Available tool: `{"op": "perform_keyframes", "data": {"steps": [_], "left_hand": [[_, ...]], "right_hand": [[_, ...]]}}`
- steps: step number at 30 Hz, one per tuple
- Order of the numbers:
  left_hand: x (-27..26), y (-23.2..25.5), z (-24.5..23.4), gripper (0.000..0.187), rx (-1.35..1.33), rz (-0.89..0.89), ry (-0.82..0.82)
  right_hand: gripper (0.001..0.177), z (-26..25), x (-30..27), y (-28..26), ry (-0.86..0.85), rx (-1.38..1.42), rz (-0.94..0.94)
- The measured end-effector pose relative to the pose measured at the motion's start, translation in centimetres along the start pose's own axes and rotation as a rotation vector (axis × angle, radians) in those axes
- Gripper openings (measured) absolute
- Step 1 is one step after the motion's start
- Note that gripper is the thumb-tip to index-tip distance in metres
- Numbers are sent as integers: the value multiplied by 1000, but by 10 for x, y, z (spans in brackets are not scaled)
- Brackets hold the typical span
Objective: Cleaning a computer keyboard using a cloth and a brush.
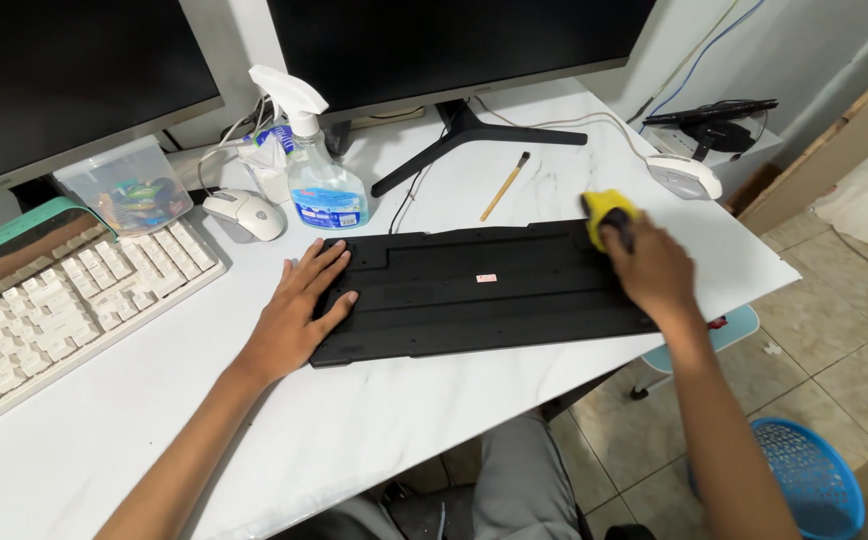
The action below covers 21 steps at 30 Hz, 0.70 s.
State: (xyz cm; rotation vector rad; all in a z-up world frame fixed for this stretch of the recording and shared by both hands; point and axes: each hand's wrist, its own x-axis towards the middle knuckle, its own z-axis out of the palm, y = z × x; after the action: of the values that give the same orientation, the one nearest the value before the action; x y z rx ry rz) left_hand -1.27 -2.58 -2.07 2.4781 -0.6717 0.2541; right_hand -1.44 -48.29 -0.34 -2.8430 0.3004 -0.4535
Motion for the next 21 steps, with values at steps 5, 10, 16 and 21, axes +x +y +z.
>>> {"op": "perform_keyframes", "data": {"steps": [5,10,16,21], "left_hand": [[-1,2,0,61,16,10,31],[-2,7,4,60,33,29,43],[-3,16,3,55,-13,-14,123],[-4,3,13,83,-277,92,252]], "right_hand": [[43,16,21,9,121,-68,50],[36,28,20,-25,125,-2,-138],[52,54,-8,-122,86,232,-577],[47,96,-37,-238,67,444,-909]]}}
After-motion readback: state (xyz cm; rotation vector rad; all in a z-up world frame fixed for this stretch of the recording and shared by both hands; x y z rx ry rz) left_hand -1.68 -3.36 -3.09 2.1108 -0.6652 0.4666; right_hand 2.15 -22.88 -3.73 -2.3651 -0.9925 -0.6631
